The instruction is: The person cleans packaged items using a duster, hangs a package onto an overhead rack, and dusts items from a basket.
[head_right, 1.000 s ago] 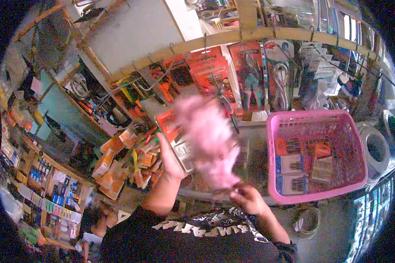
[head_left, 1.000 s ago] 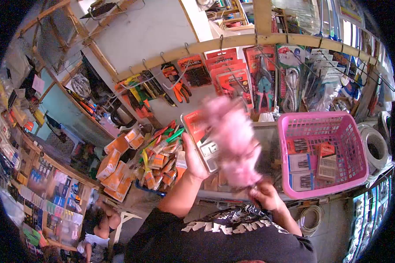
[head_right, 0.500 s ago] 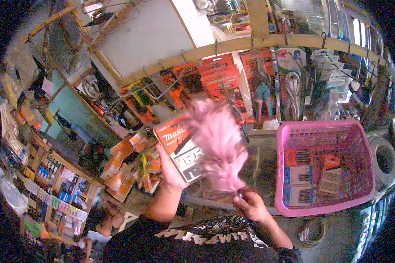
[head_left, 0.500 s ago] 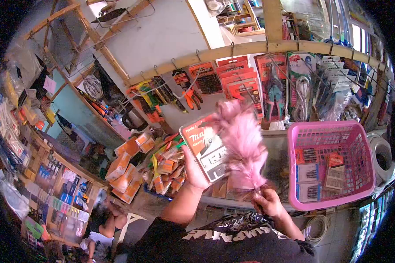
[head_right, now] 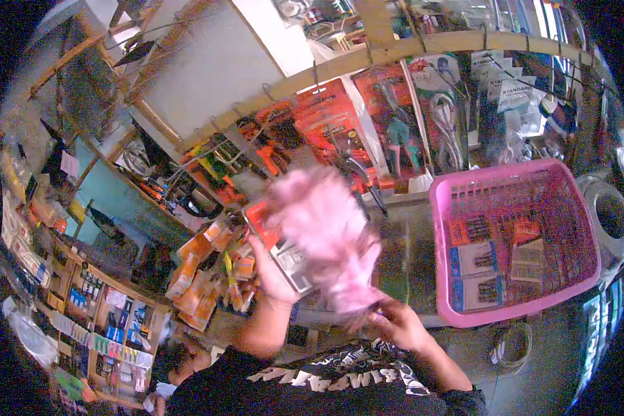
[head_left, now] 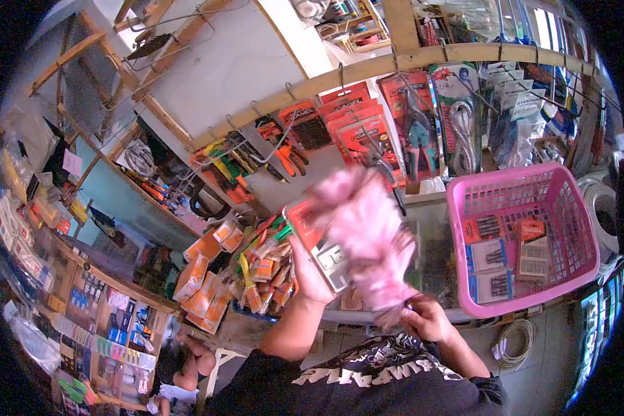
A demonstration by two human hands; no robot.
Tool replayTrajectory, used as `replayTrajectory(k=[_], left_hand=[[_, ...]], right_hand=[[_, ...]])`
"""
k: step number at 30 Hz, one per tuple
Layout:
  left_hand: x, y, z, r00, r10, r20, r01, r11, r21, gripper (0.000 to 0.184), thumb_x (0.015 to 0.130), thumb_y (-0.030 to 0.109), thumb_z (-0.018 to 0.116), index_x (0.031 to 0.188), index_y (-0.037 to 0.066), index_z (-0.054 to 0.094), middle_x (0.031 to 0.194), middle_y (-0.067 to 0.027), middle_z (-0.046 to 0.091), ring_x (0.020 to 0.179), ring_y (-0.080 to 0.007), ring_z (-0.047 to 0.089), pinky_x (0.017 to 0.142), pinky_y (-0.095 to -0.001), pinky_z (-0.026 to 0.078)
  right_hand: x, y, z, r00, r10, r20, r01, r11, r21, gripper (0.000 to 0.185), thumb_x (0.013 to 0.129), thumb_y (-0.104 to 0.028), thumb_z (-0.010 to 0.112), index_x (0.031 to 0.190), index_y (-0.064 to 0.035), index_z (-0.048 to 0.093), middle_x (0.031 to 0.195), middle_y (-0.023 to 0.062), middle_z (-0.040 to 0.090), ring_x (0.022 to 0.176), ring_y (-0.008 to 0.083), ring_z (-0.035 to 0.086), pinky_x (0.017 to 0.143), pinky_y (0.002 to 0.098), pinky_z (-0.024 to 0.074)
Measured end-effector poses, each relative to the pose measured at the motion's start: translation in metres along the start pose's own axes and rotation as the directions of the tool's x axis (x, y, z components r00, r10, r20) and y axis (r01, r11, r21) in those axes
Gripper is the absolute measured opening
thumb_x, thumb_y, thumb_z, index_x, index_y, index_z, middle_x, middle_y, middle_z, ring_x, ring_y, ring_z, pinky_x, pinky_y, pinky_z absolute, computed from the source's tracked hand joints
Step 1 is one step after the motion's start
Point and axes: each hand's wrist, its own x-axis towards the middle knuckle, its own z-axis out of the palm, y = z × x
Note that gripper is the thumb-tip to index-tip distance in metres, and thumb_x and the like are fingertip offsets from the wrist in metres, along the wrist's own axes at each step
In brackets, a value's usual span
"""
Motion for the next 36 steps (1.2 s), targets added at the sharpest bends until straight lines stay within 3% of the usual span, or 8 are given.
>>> replayTrajectory(k=[11,12,15,20,27,30,32,36], left_hand=[[-0.002,-0.001,-0.018,0.982,-0.031,0.187,0.039,0.999,-0.036,0.074,0.075,0.064,0.036,0.129,0.013,0.029,0.128,-0.0139,0.036,0.110,-0.0378,0.040,0.092,-0.0509,0.034],[0.008,0.006,-0.028,0.900,-0.264,0.347,0.403,0.807,-0.431,0.077,0.073,0.066,0.037,0.129,0.013,0.029,0.129,-0.0150,0.033,0.111,-0.0405,0.037,0.092,-0.0514,0.033],[-0.007,0.005,-0.026,0.989,0.102,-0.110,-0.107,0.994,-0.038,0.075,0.076,0.066,0.031,0.128,0.012,0.030,0.129,-0.0129,0.035,0.113,-0.0335,0.039,0.092,-0.0532,0.032],[0.007,0.005,-0.048,0.955,-0.235,0.182,0.274,0.933,-0.233,0.076,0.077,0.066,0.027,0.129,0.010,0.028,0.128,-0.0120,0.036,0.112,-0.0313,0.040,0.089,-0.0521,0.036],[-0.006,0.002,-0.026,0.961,0.214,-0.174,-0.227,0.972,-0.063,0.075,0.079,0.063,0.032,0.130,0.009,0.024,0.128,-0.0116,0.036,0.112,-0.0272,0.041,0.094,-0.0445,0.034],[0.005,0.009,-0.030,0.953,0.015,0.303,0.090,0.940,-0.329,0.074,0.079,0.061,0.034,0.129,0.007,0.027,0.127,-0.0113,0.037,0.113,-0.0277,0.040,0.094,-0.0426,0.034],[-0.009,0.004,-0.032,0.959,0.145,-0.244,-0.164,0.985,-0.057,0.075,0.077,0.065,0.031,0.128,0.010,0.029,0.125,-0.0108,0.039,0.112,-0.0267,0.041,0.093,-0.0415,0.036],[-0.005,-0.003,-0.037,0.951,0.161,-0.264,-0.160,0.987,0.026,0.069,0.079,0.063,0.028,0.128,0.015,0.030,0.127,-0.0109,0.037,0.113,-0.0292,0.040,0.093,-0.0464,0.034]], right_hand=[[0.005,-0.015,0.015,0.991,-0.127,0.029,0.130,0.987,-0.095,0.042,0.085,-0.015,0.049,0.122,0.0025,0.037,0.110,0.0162,0.054,0.103,0.0250,0.051,0.093,0.0315,0.0344],[0.005,-0.017,0.017,0.981,-0.178,0.072,0.188,0.968,-0.168,0.042,0.084,-0.017,0.051,0.121,0.0007,0.040,0.117,0.0152,0.050,0.107,0.0228,0.047,0.093,0.0312,0.0340],[0.012,-0.013,0.013,0.998,-0.053,-0.036,0.047,0.989,-0.139,0.042,0.083,-0.015,0.052,0.122,-0.0032,0.041,0.118,0.0141,0.049,0.109,0.0199,0.045,0.092,0.0308,0.0341],[0.013,-0.027,0.017,0.989,-0.121,0.086,0.127,0.990,-0.062,0.029,0.084,-0.012,0.049,0.111,0.0003,0.050,0.115,0.0159,0.051,0.108,0.0194,0.045,0.090,0.0305,0.0355],[0.018,-0.009,0.005,0.999,-0.027,0.029,0.029,0.996,-0.089,0.035,0.084,-0.014,0.051,0.116,-0.0010,0.046,0.112,0.0169,0.053,0.101,0.0199,0.052,0.086,0.0318,0.0399],[0.019,-0.008,0.005,0.988,-0.149,0.048,0.154,0.981,-0.116,0.043,0.085,-0.016,0.051,0.124,-0.0029,0.038,0.114,0.0156,0.052,0.102,0.0193,0.051,0.087,0.0315,0.0393],[0.019,-0.011,0.004,0.997,-0.081,0.017,0.082,0.994,-0.074,0.043,0.085,-0.018,0.051,0.124,-0.0025,0.039,0.115,0.0147,0.051,0.104,0.0191,0.050,0.088,0.0310,0.0384],[0.016,-0.018,0.012,0.997,-0.058,0.050,0.064,0.990,-0.124,0.042,0.085,-0.017,0.049,0.124,-0.0018,0.038,0.114,0.0130,0.052,0.109,0.0179,0.045,0.091,0.0312,0.0354]])
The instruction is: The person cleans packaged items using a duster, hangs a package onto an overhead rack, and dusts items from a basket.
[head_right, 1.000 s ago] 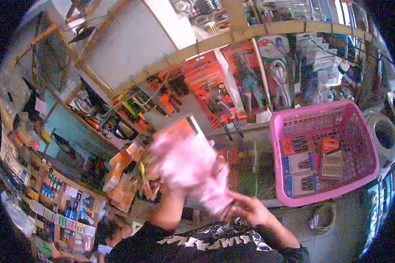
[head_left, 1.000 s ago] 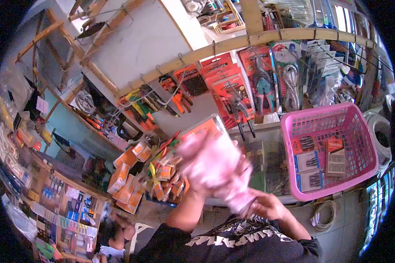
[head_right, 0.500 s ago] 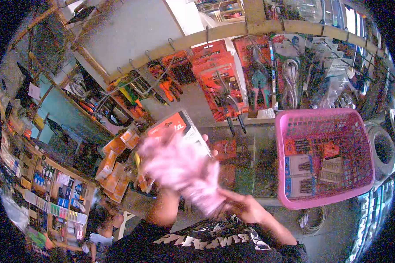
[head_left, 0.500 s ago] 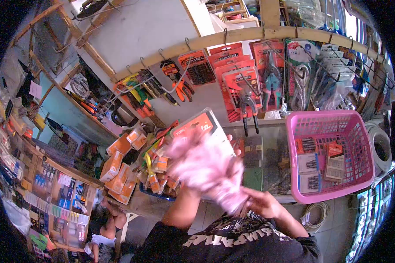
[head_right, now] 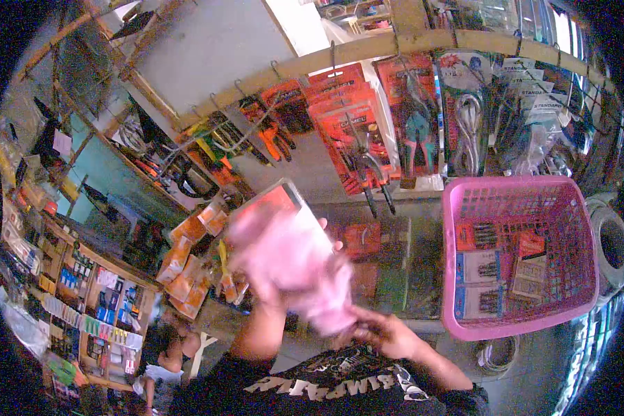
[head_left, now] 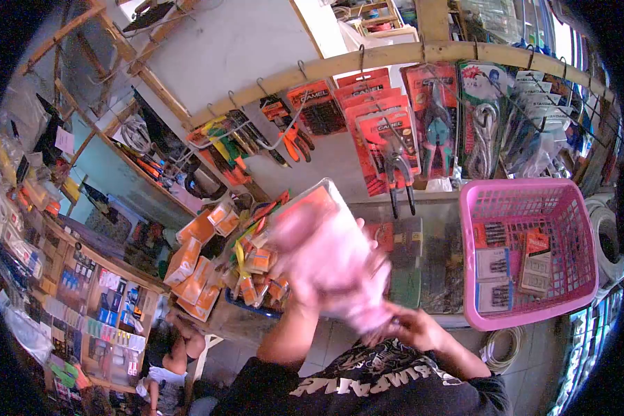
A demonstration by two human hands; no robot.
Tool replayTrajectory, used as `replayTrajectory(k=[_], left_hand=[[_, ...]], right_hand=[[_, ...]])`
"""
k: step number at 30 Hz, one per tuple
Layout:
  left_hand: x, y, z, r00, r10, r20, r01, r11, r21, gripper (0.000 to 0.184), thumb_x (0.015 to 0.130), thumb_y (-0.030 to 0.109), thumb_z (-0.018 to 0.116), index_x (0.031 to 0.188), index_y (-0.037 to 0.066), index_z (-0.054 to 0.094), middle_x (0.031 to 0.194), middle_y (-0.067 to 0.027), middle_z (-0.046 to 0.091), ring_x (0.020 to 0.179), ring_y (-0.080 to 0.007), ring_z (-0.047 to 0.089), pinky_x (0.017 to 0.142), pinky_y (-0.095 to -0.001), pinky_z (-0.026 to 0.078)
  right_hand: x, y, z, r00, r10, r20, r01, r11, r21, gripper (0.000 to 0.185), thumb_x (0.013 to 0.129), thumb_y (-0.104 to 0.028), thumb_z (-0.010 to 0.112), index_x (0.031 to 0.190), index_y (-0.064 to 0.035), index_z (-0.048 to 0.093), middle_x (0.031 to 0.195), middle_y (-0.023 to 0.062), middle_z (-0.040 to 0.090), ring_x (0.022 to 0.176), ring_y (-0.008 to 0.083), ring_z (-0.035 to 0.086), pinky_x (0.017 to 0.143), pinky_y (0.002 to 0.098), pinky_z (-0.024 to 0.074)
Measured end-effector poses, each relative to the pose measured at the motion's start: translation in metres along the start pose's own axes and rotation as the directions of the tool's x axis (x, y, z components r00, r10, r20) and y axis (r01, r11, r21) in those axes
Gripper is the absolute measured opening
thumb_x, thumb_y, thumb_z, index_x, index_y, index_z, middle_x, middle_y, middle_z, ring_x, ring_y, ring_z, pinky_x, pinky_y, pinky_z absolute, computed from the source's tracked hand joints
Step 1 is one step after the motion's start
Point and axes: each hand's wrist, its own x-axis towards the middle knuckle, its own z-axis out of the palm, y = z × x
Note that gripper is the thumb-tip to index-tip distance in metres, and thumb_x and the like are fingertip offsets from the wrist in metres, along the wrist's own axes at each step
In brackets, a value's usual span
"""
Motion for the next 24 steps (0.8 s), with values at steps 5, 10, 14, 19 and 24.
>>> replayTrajectory(k=[5,10,14,19,24], left_hand=[[-0.010,0.003,0.007,0.995,0.035,0.096,-0.027,0.996,-0.087,0.072,0.078,0.063,0.032,0.129,0.012,0.029,0.128,-0.0103,0.036,0.113,-0.0309,0.039,0.094,-0.0473,0.033],[-0.010,0.002,0.000,0.985,-0.015,0.171,-0.018,0.981,0.191,0.071,0.076,0.064,0.034,0.125,0.012,0.033,0.127,-0.0114,0.037,0.113,-0.0300,0.040,0.091,-0.0460,0.036],[-0.001,-0.005,0.009,0.997,-0.004,0.074,0.010,0.997,-0.082,0.074,0.078,0.065,0.028,0.125,0.008,0.033,0.126,-0.0118,0.038,0.113,-0.0279,0.041,0.093,-0.0445,0.034],[0.013,-0.013,-0.011,0.940,-0.268,0.212,0.325,0.894,-0.309,0.067,0.079,0.060,0.033,0.127,0.013,0.032,0.124,-0.0130,0.040,0.105,-0.0274,0.047,0.083,-0.0464,0.042],[0.008,-0.011,-0.009,0.936,-0.270,0.227,0.323,0.914,-0.244,0.076,0.077,0.063,0.032,0.130,0.009,0.027,0.127,-0.0140,0.037,0.112,-0.0365,0.039,0.092,-0.0510,0.034]], right_hand=[[0.004,0.012,-0.003,0.999,-0.036,0.032,0.033,0.996,0.088,0.045,0.084,-0.012,0.051,0.126,-0.0040,0.036,0.116,0.0120,0.051,0.106,0.0176,0.048,0.089,0.0305,0.0372],[-0.003,0.004,0.004,0.997,-0.076,-0.011,0.076,0.997,-0.032,0.045,0.084,-0.009,0.050,0.126,-0.0045,0.035,0.115,0.0131,0.052,0.107,0.0182,0.047,0.089,0.0308,0.0372],[-0.004,0.021,0.000,0.991,0.089,-0.099,-0.085,0.995,0.049,0.045,0.084,-0.009,0.051,0.126,-0.0025,0.035,0.113,0.0180,0.051,0.107,0.0203,0.047,0.091,0.0308,0.0350],[-0.002,0.020,0.004,0.989,-0.044,-0.138,0.073,0.975,0.208,0.046,0.084,-0.011,0.050,0.127,-0.0042,0.034,0.120,0.0128,0.048,0.108,0.0174,0.046,0.092,0.0293,0.0343],[0.000,0.016,0.005,0.978,-0.205,-0.035,0.198,0.970,-0.141,0.044,0.085,-0.013,0.050,0.126,-0.0041,0.035,0.113,0.0119,0.053,0.100,0.0170,0.052,0.089,0.0289,0.0367]])
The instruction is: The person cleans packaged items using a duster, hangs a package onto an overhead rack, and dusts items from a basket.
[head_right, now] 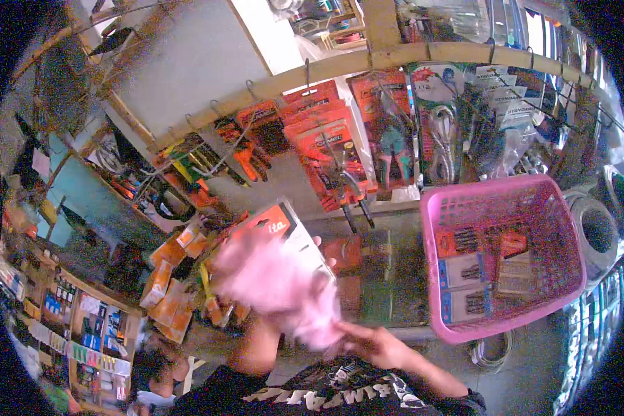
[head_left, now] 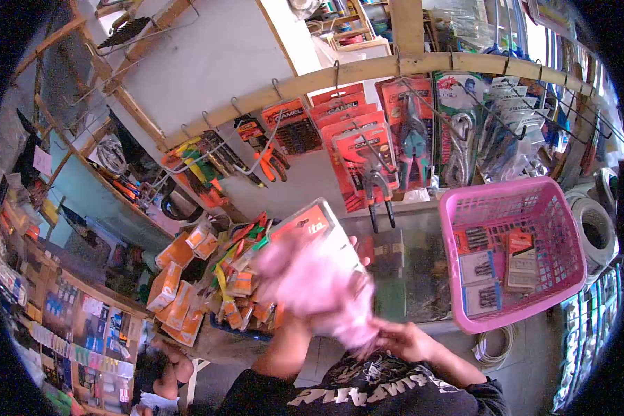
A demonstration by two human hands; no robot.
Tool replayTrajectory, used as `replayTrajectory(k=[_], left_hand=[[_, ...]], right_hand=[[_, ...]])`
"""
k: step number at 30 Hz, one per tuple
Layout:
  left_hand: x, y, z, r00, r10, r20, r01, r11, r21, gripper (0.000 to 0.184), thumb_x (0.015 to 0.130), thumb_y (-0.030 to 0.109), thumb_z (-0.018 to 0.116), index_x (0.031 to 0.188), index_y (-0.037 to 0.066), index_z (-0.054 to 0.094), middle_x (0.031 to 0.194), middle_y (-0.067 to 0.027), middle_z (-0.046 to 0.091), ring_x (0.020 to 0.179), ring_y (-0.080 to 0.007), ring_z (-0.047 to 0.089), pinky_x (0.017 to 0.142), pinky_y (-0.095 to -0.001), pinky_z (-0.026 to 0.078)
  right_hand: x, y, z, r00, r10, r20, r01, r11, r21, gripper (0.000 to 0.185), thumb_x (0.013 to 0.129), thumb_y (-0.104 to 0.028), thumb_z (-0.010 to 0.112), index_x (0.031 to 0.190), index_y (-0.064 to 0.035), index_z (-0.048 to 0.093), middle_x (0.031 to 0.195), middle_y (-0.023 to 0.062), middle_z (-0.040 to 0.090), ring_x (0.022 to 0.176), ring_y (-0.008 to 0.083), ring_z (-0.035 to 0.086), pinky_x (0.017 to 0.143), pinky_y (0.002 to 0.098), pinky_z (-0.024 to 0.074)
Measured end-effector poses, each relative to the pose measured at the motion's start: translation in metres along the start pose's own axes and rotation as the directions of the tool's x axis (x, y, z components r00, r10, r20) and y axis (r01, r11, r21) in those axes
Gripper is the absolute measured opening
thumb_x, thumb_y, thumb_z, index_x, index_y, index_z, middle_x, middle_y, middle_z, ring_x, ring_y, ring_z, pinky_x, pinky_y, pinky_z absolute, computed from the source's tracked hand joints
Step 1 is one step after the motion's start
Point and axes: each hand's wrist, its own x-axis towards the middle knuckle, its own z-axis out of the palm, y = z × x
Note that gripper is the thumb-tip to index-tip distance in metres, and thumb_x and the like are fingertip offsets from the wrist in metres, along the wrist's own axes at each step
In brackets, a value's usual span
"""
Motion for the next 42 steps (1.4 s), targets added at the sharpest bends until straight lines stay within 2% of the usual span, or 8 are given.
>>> replayTrajectory(k=[6,11,13,16,18,22,37,42], left_hand=[[-0.003,0.007,0.014,0.968,0.231,-0.095,-0.205,0.952,0.229,0.079,0.074,0.070,0.031,0.128,0.013,0.027,0.125,-0.0101,0.038,0.111,-0.0286,0.041,0.091,-0.0493,0.036],[0.013,0.020,-0.011,0.970,-0.214,0.114,0.232,0.954,-0.191,0.079,0.077,0.064,0.032,0.128,0.004,0.026,0.121,-0.0168,0.041,0.113,-0.0303,0.041,0.090,-0.0476,0.037],[0.002,0.012,-0.001,0.989,0.135,-0.066,-0.136,0.991,-0.015,0.080,0.076,0.067,0.029,0.128,0.007,0.027,0.123,-0.0155,0.041,0.112,-0.0307,0.042,0.089,-0.0468,0.039],[0.016,0.015,-0.010,0.934,-0.163,0.318,0.250,0.933,-0.258,0.077,0.076,0.065,0.033,0.128,0.009,0.028,0.126,-0.0158,0.036,0.107,-0.0319,0.044,0.089,-0.0480,0.038],[0.029,0.011,-0.086,0.863,-0.192,0.468,0.119,0.976,0.182,0.074,0.077,0.062,0.036,0.127,0.008,0.030,0.122,-0.0161,0.040,0.104,-0.0311,0.047,0.090,-0.0464,0.038],[0.009,0.019,0.002,0.976,0.050,0.213,0.010,0.961,-0.275,0.075,0.076,0.064,0.035,0.123,0.006,0.037,0.120,-0.0122,0.044,0.108,-0.0283,0.045,0.091,-0.0451,0.037],[0.008,0.037,-0.014,0.990,0.137,0.036,-0.124,0.959,-0.256,0.067,0.078,0.053,0.041,0.123,0.004,0.033,0.120,-0.0144,0.042,0.109,-0.0275,0.044,0.091,-0.0419,0.038],[0.047,0.022,-0.032,0.733,0.011,0.681,0.430,0.767,-0.475,0.071,0.075,0.057,0.042,0.122,0.004,0.035,0.117,-0.0153,0.045,0.105,-0.0342,0.044,0.085,-0.0491,0.039]], right_hand=[[0.005,0.004,0.005,0.956,0.281,-0.084,-0.260,0.944,0.202,0.045,0.083,-0.011,0.050,0.125,-0.0031,0.036,0.113,0.0117,0.053,0.102,0.0140,0.048,0.089,0.0286,0.0360],[0.010,-0.044,0.000,0.945,0.314,-0.097,-0.302,0.946,0.116,0.043,0.081,-0.002,0.049,0.122,0.0033,0.037,0.107,0.0156,0.056,0.101,0.0187,0.051,0.088,0.0288,0.0362],[0.010,-0.033,-0.001,0.911,0.383,-0.156,-0.384,0.923,0.022,0.042,0.081,-0.006,0.051,0.120,0.0042,0.039,0.110,0.0170,0.054,0.103,0.0192,0.051,0.088,0.0297,0.0366],[0.000,-0.005,0.011,0.966,0.218,-0.141,-0.208,0.975,0.082,0.045,0.080,-0.005,0.053,0.122,0.0004,0.039,0.107,0.0152,0.055,0.099,0.0173,0.051,0.087,0.0297,0.0370],[-0.002,-0.027,0.013,0.933,0.345,-0.106,-0.314,0.920,0.235,0.050,0.078,0.000,0.054,0.125,-0.0041,0.037,0.109,0.0152,0.054,0.101,0.0175,0.050,0.089,0.0302,0.0358],[0.007,-0.029,0.009,0.895,0.391,-0.213,-0.416,0.905,-0.086,0.048,0.081,-0.007,0.053,0.126,-0.0036,0.036,0.119,0.0146,0.048,0.107,0.0166,0.047,0.089,0.0284,0.0361],[0.033,-0.051,0.028,0.810,0.553,-0.195,-0.552,0.831,0.067,0.044,0.081,-0.004,0.051,0.123,0.0007,0.038,0.105,0.0105,0.056,0.098,0.0139,0.050,0.087,0.0290,0.0375],[0.022,-0.035,0.033,0.874,0.462,-0.154,-0.448,0.887,0.114,0.036,0.084,-0.012,0.052,0.117,0.0009,0.044,0.107,0.0113,0.056,0.098,0.0158,0.049,0.088,0.0290,0.0365]])
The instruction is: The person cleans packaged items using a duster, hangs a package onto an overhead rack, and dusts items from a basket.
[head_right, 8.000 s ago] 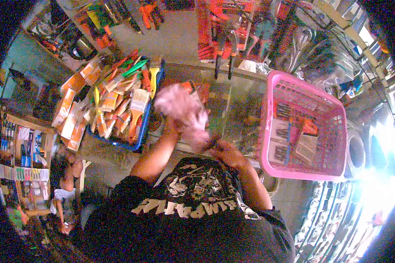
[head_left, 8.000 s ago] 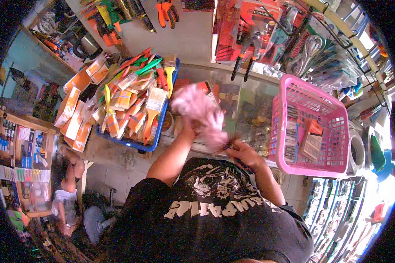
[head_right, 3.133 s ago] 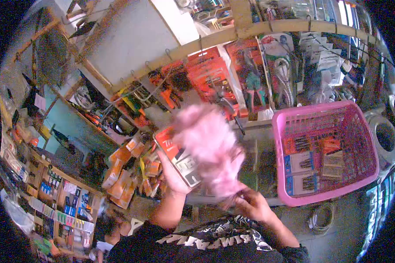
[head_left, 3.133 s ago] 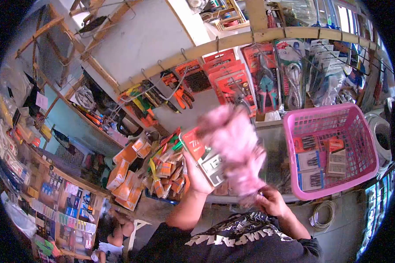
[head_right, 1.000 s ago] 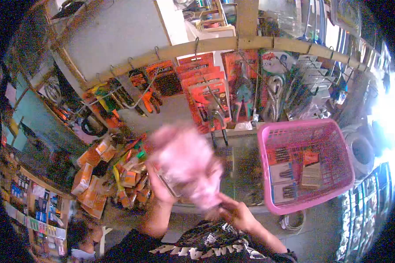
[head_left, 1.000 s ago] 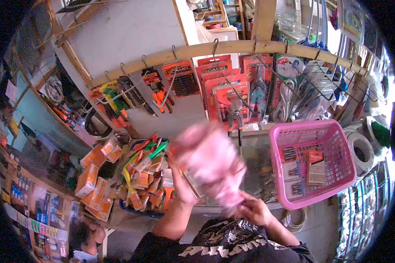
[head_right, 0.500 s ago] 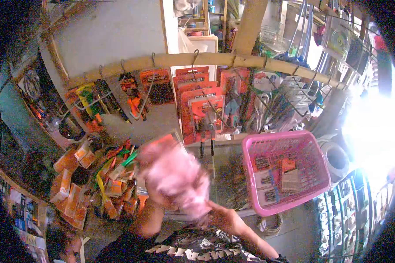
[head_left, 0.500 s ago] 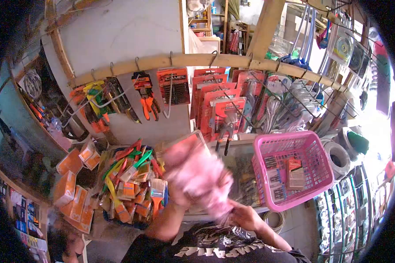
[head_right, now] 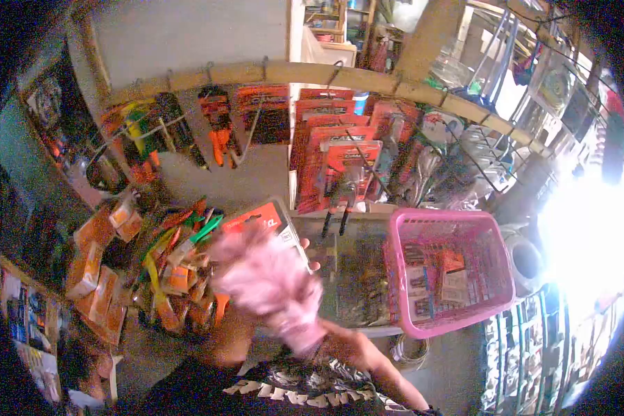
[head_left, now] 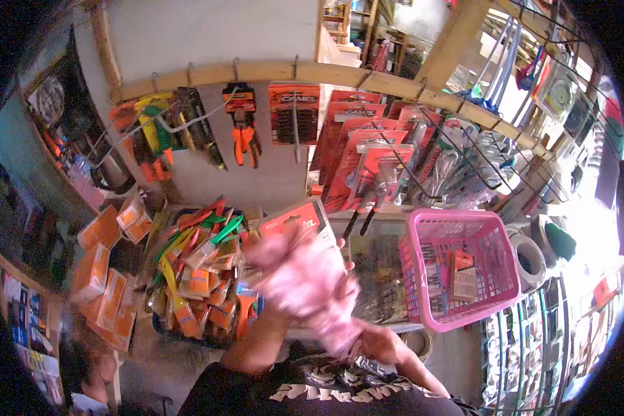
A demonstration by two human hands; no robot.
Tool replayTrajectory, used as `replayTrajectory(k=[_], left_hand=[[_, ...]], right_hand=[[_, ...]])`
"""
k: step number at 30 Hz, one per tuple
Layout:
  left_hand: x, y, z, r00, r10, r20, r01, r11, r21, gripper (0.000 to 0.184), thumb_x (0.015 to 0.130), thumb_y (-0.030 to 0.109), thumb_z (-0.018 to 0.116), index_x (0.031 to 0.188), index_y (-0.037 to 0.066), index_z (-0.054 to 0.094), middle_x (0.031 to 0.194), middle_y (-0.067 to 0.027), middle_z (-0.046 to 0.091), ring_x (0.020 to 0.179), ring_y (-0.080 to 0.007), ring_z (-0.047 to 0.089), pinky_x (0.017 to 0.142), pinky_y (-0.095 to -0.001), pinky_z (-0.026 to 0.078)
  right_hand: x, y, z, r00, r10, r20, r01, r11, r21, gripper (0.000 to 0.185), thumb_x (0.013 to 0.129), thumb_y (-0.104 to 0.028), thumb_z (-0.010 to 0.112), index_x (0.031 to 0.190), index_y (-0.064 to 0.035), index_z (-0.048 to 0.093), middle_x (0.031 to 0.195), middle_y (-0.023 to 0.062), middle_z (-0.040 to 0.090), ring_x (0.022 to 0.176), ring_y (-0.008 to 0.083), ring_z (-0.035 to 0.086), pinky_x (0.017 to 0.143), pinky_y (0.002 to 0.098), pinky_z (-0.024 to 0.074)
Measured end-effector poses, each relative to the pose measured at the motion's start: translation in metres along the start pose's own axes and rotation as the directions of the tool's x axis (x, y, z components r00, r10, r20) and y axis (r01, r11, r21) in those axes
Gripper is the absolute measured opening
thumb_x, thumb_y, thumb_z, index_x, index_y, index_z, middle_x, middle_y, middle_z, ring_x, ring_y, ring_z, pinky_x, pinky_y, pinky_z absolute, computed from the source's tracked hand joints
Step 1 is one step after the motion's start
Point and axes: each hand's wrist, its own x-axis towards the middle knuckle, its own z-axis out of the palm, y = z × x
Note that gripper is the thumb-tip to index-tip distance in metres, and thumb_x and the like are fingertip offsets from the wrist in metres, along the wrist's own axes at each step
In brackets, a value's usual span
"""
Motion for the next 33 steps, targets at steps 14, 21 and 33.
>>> replayTrajectory(k=[14,21,33], left_hand=[[-0.066,-0.022,0.001,0.932,0.181,-0.315,-0.150,0.981,0.121,0.072,0.074,0.067,0.035,0.121,0.013,0.041,0.117,-0.0115,0.048,0.107,-0.0303,0.047,0.090,-0.0486,0.037],[-0.096,-0.031,-0.069,0.820,0.097,-0.564,0.088,0.953,0.290,0.045,0.084,0.042,0.043,0.115,0.010,0.046,0.113,-0.0065,0.052,0.099,-0.0246,0.052,0.089,-0.0447,0.040],[-0.099,-0.030,-0.057,0.639,0.459,-0.617,-0.205,0.875,0.439,0.049,0.085,0.041,0.040,0.122,0.009,0.038,0.112,-0.0102,0.051,0.097,-0.0238,0.053,0.084,-0.0433,0.042]], right_hand=[[-0.013,0.011,-0.055,0.998,0.059,0.006,-0.055,0.965,-0.257,0.023,0.083,-0.016,0.051,0.100,0.0002,0.055,0.083,0.0081,0.057,0.075,0.0155,0.050,0.069,0.0317,0.0413],[-0.030,0.013,-0.055,0.999,0.032,-0.003,-0.032,0.978,-0.204,0.019,0.084,-0.015,0.050,0.090,0.0021,0.055,0.084,0.0085,0.058,0.078,0.0144,0.051,0.071,0.0312,0.0418],[-0.041,0.004,-0.063,0.974,0.227,-0.025,-0.228,0.963,-0.145,0.021,0.084,-0.014,0.051,0.093,0.0032,0.057,0.093,0.0102,0.059,0.085,0.0158,0.052,0.078,0.0303,0.0407]])
